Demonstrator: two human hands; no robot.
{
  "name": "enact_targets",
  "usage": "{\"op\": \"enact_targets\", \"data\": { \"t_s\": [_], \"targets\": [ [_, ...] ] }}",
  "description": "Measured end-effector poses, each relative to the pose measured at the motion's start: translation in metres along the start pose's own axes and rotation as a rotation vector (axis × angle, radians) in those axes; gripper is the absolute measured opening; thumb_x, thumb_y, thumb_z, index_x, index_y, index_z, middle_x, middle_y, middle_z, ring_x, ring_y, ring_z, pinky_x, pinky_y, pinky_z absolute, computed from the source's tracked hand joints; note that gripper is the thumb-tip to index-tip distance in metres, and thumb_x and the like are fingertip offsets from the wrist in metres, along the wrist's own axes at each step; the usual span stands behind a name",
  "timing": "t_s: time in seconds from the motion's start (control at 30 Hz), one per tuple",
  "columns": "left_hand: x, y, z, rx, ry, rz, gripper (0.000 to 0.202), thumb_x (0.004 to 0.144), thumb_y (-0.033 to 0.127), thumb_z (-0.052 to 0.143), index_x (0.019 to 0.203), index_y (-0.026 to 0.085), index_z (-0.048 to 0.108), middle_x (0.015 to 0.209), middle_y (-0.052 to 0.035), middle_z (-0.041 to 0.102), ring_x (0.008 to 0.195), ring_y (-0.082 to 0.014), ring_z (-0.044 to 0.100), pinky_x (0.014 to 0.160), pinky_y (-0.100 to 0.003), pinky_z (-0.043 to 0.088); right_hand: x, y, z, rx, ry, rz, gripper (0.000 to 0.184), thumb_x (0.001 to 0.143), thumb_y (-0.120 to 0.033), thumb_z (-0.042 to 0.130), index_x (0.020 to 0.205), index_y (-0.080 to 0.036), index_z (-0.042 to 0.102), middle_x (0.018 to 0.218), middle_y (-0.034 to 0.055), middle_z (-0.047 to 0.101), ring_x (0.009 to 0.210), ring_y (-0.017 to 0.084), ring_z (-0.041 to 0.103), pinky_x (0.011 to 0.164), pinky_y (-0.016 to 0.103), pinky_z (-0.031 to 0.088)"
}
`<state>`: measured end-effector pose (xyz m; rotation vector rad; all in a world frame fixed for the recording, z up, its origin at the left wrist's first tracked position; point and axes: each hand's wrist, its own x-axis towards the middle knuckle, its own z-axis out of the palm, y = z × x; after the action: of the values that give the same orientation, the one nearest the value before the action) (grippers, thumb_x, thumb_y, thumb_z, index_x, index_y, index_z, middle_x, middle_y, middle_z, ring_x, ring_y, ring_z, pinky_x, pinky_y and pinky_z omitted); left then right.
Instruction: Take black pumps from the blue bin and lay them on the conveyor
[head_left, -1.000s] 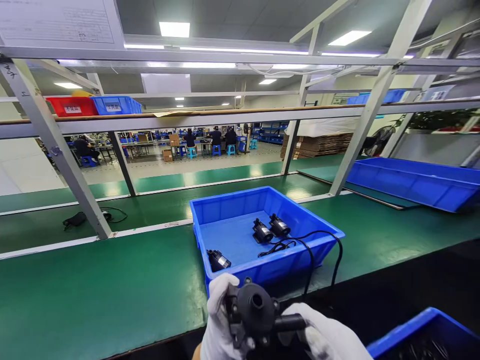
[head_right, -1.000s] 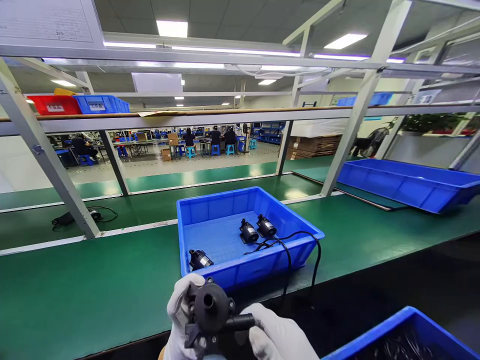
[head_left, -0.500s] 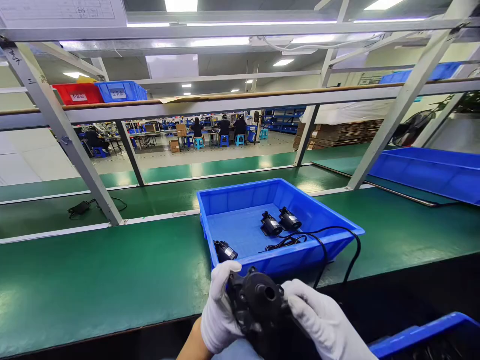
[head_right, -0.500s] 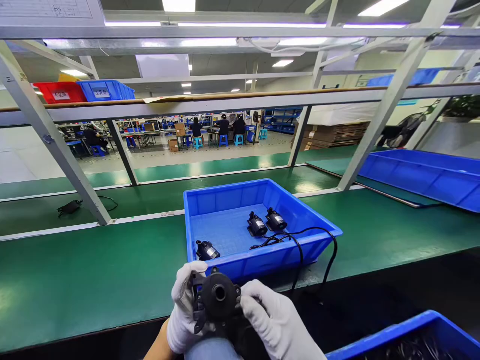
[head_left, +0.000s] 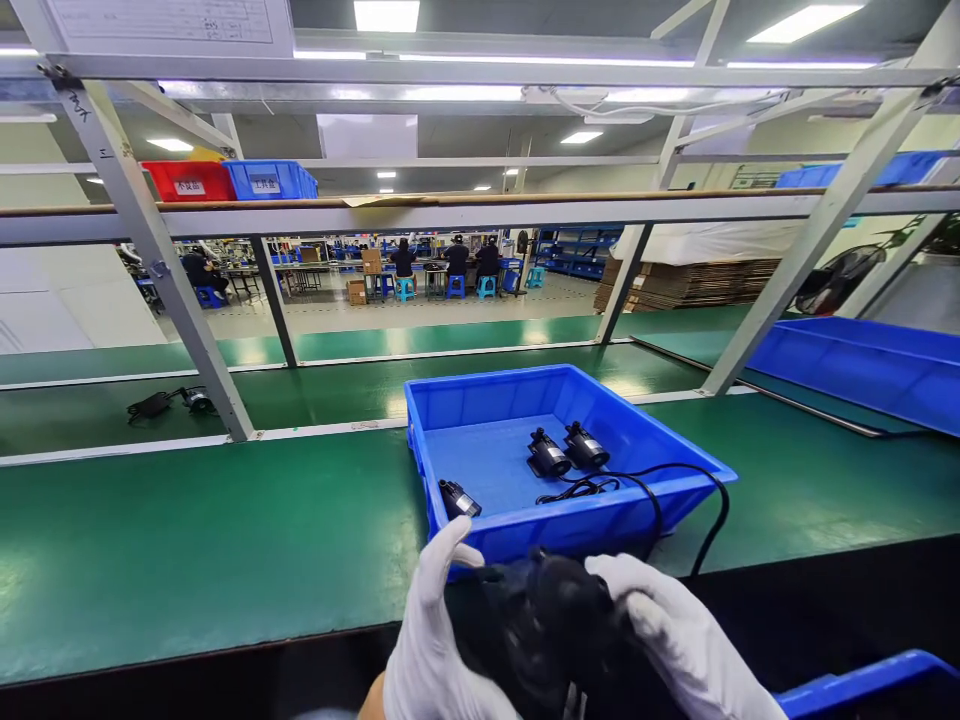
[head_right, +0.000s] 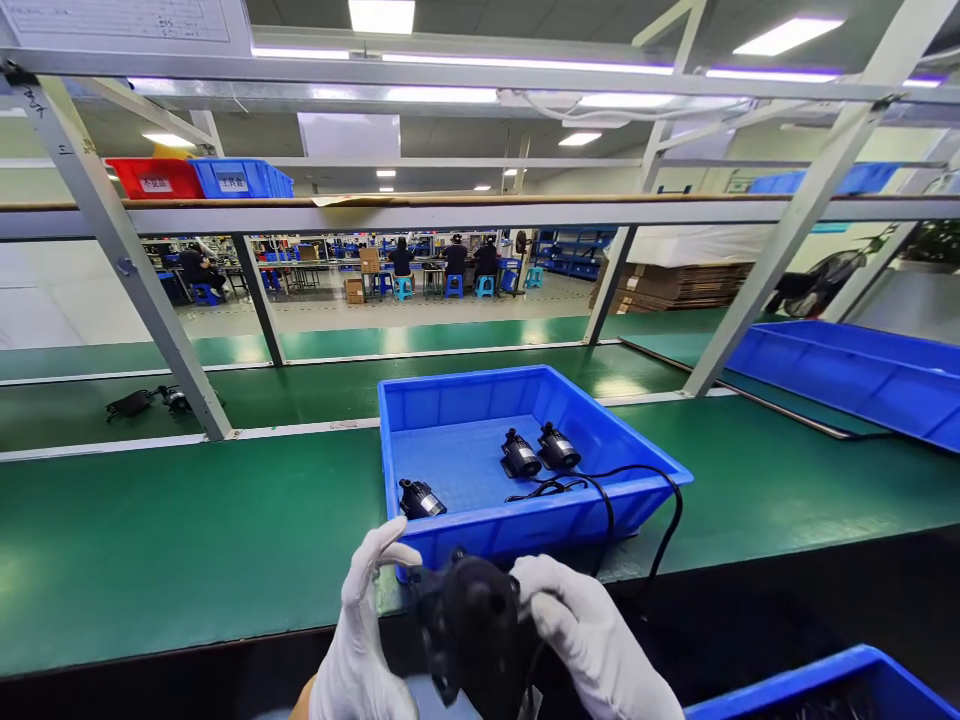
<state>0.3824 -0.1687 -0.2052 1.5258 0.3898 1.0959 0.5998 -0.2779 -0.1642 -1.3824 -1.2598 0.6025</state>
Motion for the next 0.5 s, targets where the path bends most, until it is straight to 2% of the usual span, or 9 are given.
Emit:
{"op": "enact_targets", "data": {
  "t_s": [0.07, 0.13, 0.2, 0.27, 0.33, 0.37, 0.43, 0.5],
  "targets": [
    [0.003, 0.008, 0.014, -0.041, -0.053, -0.087, 0.113, 0.057, 0.058, 0.098, 0.152, 0.022, 0.047, 0.145, -0.0196, 0.057, 0.126, -0.0376, 0.059, 0.122, -0.050, 0.034, 0.006, -0.017, 0.010, -0.058, 0.067, 0.125, 0.072, 0.088, -0.087, 0.052, 0.066, -0.018, 0.058, 0.065, 0.0020, 0.056, 0.060, 0.014, 0.051, 0.058, 0.023, 0.048],
    [0.011, 0.013, 0.025, -0.171, -0.053, -0.233, 0.093, 0.071, 0.063, 0.089, 0.146, 0.020, 0.054, 0.142, -0.0170, 0.061, 0.131, -0.0353, 0.057, 0.121, -0.047, 0.037, 0.012, -0.034, 0.017, -0.059, 0.042, 0.195, 0.075, 0.086, -0.090, 0.050, 0.062, -0.019, 0.049, 0.060, 0.0000, 0.049, 0.056, 0.012, 0.044, 0.055, 0.024, 0.043],
    [0.023, 0.014, 0.031, -0.326, -0.005, -0.373, 0.075, 0.078, 0.074, 0.076, 0.130, 0.021, 0.067, 0.135, -0.0139, 0.066, 0.131, -0.0334, 0.057, 0.119, -0.045, 0.041, 0.019, -0.045, 0.019, -0.002, 0.044, 0.172, 0.076, 0.089, -0.090, 0.044, 0.060, -0.020, 0.047, 0.057, 0.0000, 0.049, 0.055, 0.012, 0.043, 0.055, 0.025, 0.043],
    [0.033, 0.015, 0.030, -0.430, 0.034, -0.441, 0.076, 0.076, 0.086, 0.067, 0.118, 0.023, 0.073, 0.127, -0.0115, 0.070, 0.132, -0.0329, 0.058, 0.118, -0.045, 0.043, 0.024, -0.049, 0.019, -0.021, 0.073, 0.115, 0.075, 0.091, -0.088, 0.043, 0.062, -0.020, 0.052, 0.061, 0.0019, 0.055, 0.058, 0.014, 0.049, 0.058, 0.025, 0.046],
    [0.037, 0.020, 0.027, -0.437, 0.050, -0.421, 0.075, 0.078, 0.088, 0.062, 0.117, 0.025, 0.073, 0.121, -0.0094, 0.072, 0.132, -0.0315, 0.058, 0.117, -0.045, 0.044, 0.027, -0.051, 0.023, -0.095, 0.029, 0.102, 0.069, 0.090, -0.085, 0.049, 0.071, -0.020, 0.063, 0.072, 0.0043, 0.065, 0.068, 0.017, 0.060, 0.066, 0.027, 0.051],
    [0.037, 0.026, 0.025, -0.428, 0.053, -0.397, 0.069, 0.081, 0.084, 0.064, 0.117, 0.025, 0.073, 0.119, -0.0086, 0.072, 0.129, -0.0305, 0.059, 0.117, -0.045, 0.045, 0.028, -0.053, 0.026, -0.119, -0.049, 0.112, 0.065, 0.087, -0.083, 0.056, 0.077, -0.020, 0.067, 0.079, 0.0053, 0.069, 0.076, 0.020, 0.065, 0.073, 0.029, 0.055],
    [0.035, 0.044, 0.023, -0.384, 0.050, -0.336, 0.055, 0.085, 0.069, 0.072, 0.116, 0.024, 0.073, 0.119, -0.0081, 0.071, 0.123, -0.0281, 0.060, 0.115, -0.041, 0.044, 0.028, -0.061, 0.037, -0.097, -0.231, 0.174, 0.056, 0.083, -0.075, 0.066, 0.086, -0.020, 0.070, 0.087, 0.0065, 0.074, 0.090, 0.026, 0.070, 0.084, 0.034, 0.058],
    [0.035, 0.068, 0.021, -0.292, 0.060, -0.234, 0.050, 0.083, 0.055, 0.082, 0.119, 0.022, 0.072, 0.123, -0.0084, 0.068, 0.121, -0.0264, 0.059, 0.115, -0.036, 0.042, 0.027, -0.078, 0.046, 0.000, -0.341, 0.230, 0.046, 0.080, -0.063, 0.072, 0.091, -0.018, 0.071, 0.092, 0.0066, 0.076, 0.094, 0.028, 0.070, 0.085, 0.035, 0.059]
  ]
}}
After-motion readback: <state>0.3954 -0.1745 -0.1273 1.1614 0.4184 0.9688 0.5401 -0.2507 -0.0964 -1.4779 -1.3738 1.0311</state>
